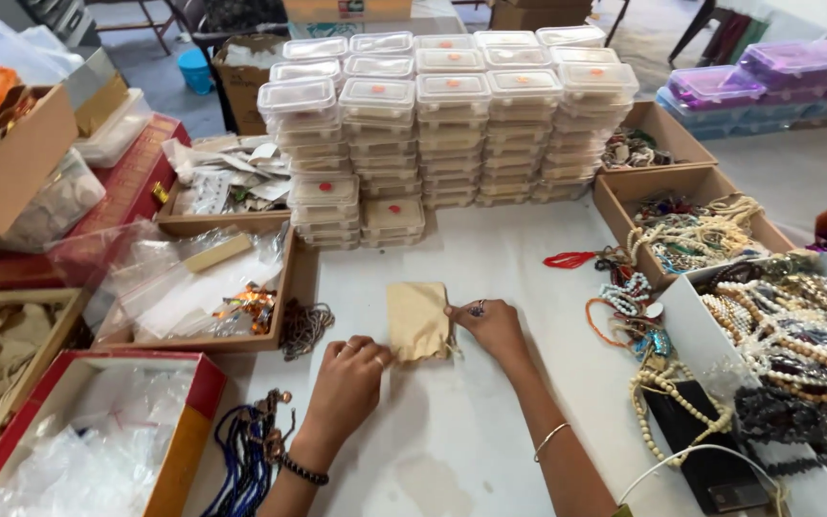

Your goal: The person organizes various jewelry items on a white table. They place a beaded bracelet into a small cloth pouch, seal it, and put it into a plastic container. They then handle several other bracelets and necklaces, placing them into boxes or arranging them on the table.

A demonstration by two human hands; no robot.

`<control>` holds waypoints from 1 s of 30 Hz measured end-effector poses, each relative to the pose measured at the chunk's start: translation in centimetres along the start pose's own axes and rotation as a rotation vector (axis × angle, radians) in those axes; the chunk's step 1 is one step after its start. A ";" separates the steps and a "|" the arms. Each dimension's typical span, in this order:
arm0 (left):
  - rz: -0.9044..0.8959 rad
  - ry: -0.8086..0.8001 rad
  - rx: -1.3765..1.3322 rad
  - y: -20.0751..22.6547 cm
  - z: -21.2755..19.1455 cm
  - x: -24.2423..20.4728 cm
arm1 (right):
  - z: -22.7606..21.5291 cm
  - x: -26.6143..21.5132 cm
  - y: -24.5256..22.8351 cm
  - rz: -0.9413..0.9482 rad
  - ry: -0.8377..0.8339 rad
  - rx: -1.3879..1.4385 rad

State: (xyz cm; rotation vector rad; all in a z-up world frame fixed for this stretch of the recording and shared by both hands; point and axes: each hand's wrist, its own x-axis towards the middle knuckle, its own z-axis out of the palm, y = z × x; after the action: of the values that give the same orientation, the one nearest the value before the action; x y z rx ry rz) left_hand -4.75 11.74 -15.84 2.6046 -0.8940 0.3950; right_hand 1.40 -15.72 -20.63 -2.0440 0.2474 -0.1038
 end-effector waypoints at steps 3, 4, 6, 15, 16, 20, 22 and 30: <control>-0.014 0.137 -0.120 1.3 -0.9 0.8 | -1.7 -1.2 -2.6 -0.053 -0.049 -0.200; 0.023 0.233 -0.179 2.1 -1.4 1.2 | -2.4 -1.8 -3.8 -0.048 -0.093 -0.280; 0.043 0.161 -0.172 2.6 -1.2 2.1 | -2.2 -2.6 -4.1 -0.078 -0.159 -0.330; -0.171 0.069 -0.466 0.5 2.5 3.3 | -0.5 -5.0 -6.0 -0.073 -0.211 -0.556; -0.142 0.105 -0.480 0.3 2.7 3.1 | -0.1 -4.8 -5.6 -0.084 -0.155 -0.553; -0.319 0.021 -0.759 1.9 1.8 3.0 | 0.0 -3.8 -3.5 -0.127 -0.066 -0.518; -0.453 0.107 -1.002 1.2 3.2 3.2 | -0.6 -3.7 -3.3 -0.114 -0.008 -0.535; -0.325 0.489 -0.569 1.8 1.8 2.6 | -0.7 -4.2 -4.4 -0.041 -0.037 -0.448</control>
State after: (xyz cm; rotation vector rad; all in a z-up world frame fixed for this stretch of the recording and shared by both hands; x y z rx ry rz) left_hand -3.72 8.30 -16.02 1.9516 -0.3374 0.5560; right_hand -2.20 -13.44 -16.33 -2.4948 0.2194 -0.0369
